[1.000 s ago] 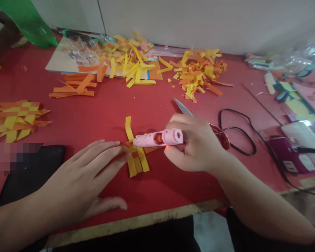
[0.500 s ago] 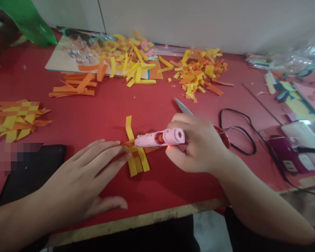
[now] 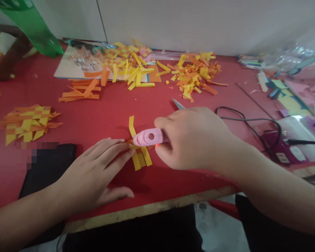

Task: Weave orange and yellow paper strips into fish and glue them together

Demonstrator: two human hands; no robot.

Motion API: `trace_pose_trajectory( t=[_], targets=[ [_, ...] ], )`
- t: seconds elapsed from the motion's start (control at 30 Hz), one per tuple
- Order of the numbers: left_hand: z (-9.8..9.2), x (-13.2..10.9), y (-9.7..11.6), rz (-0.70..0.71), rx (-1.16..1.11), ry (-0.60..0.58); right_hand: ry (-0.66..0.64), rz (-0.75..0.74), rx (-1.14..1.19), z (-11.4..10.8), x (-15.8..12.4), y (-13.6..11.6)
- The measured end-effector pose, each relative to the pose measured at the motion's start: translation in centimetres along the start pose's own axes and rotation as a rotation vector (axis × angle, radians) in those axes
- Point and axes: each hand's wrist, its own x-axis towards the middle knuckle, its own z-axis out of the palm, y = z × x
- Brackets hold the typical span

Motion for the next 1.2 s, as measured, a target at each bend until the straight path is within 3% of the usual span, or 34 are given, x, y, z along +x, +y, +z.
trace_pose_trajectory(
  t=[0.17,0.27,0.37,0.47,0.53,0.67,0.77,0.9,1.0,1.1,1.2],
  targets=[
    [-0.1,0.0,0.0,0.009,0.006,0.003,-0.018,-0.082,-0.053,-1.1,1.7,-0.2],
    [-0.2,0.0,0.0,0.002,-0.008,-0.005,0.090,-0.191,-0.160,-1.5,1.7,0.9],
    [-0.1,-0.1,0.0,0.003,-0.019,-0.014,0.195,-0.222,-0.255,-1.2,1.3,3.5],
    [-0.1,-0.1,-0.1,0.010,-0.033,-0.015,0.157,-0.127,-0.270,0.4,0.7,6.5],
    [-0.1,0.0,-0.1,0.009,-0.039,-0.015,0.143,-0.143,-0.229,2.1,0.4,7.9],
    [-0.1,0.0,-0.1,0.004,-0.038,-0.005,0.067,-0.150,-0.137,5.2,-0.1,9.0],
    [-0.1,0.1,-0.1,0.005,-0.030,-0.013,0.075,-0.149,-0.104,5.6,-0.1,8.7],
    [-0.2,0.0,-0.1,0.012,-0.027,-0.020,0.298,-0.182,0.114,4.2,0.7,6.8],
    [-0.2,-0.1,0.0,0.018,-0.020,-0.011,0.379,-0.217,0.313,3.9,2.1,4.2],
    [-0.2,-0.1,0.0,0.015,-0.014,-0.011,0.254,-0.116,0.365,4.9,3.7,2.0],
    [-0.1,-0.1,-0.1,0.012,-0.010,-0.010,0.139,-0.122,0.408,5.8,4.8,1.1]
  ],
)
